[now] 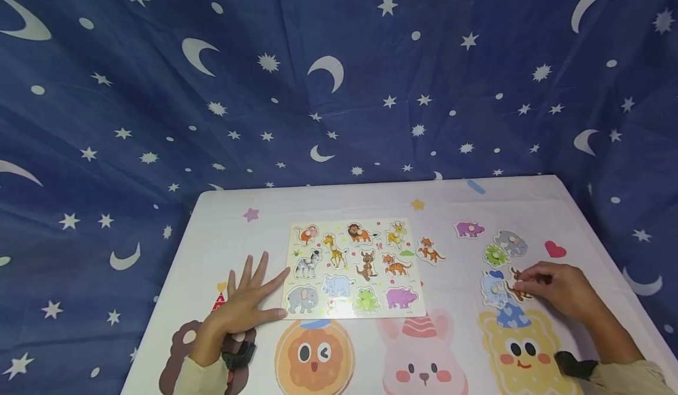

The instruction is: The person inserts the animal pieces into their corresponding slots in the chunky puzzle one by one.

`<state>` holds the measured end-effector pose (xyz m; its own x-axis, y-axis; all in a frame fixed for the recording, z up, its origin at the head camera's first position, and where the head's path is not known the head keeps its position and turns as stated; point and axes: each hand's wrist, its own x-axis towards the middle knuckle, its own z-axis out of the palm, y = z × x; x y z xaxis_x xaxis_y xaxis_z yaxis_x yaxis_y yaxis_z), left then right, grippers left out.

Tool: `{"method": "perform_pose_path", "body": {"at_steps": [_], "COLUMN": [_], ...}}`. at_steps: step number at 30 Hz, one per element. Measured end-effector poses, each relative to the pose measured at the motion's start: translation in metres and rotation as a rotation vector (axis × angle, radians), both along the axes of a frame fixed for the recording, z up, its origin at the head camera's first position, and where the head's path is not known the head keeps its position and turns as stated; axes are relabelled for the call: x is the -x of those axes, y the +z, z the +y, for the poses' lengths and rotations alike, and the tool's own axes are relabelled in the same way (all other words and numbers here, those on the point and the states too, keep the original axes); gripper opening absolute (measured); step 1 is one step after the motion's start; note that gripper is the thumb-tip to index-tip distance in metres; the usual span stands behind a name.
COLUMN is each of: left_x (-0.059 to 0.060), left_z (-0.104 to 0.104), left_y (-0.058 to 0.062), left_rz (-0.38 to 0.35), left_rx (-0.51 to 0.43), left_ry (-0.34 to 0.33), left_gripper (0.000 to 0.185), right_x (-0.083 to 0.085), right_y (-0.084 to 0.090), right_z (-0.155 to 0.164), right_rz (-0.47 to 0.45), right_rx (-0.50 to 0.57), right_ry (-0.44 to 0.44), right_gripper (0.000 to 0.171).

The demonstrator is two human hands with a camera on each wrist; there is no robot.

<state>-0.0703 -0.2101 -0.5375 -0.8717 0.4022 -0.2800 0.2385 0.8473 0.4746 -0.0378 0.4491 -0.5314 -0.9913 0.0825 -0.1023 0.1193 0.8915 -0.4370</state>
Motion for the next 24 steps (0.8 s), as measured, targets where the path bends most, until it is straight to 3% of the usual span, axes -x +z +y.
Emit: {"method": "perform_pose_path", "body": {"at_steps": [7, 12, 18, 24], "left_x": [0.001, 0.000, 0.000, 0.000], "left_z": [0.000, 0.000, 0.001, 0.001], "left_y": [0.000, 0.000, -0.001, -0.001], "left_rz": [-0.006, -0.004, 0.003, 0.001], "left_rx": [0.008, 0.008, 0.000, 0.002], "left_ry": [0.007, 0.011, 0.002, 0.007], "left_gripper": [0.089, 0.090, 0.089, 0.089], "right_x": [-0.001, 0.002, 0.012, 0.026], "right_y": [-0.002, 0.007, 0.019, 0.025], "right_z": [-0.004, -0.012, -0.037, -0.071], "right_rz": [0.064, 0.125, 0.261, 0.280], "right_rx": [-0.004, 0.003, 0.089, 0.103], "right_ry": [0.037, 0.072, 0.173, 0.242], "right_gripper": [0.033, 0.028, 0.016, 0.018]}}
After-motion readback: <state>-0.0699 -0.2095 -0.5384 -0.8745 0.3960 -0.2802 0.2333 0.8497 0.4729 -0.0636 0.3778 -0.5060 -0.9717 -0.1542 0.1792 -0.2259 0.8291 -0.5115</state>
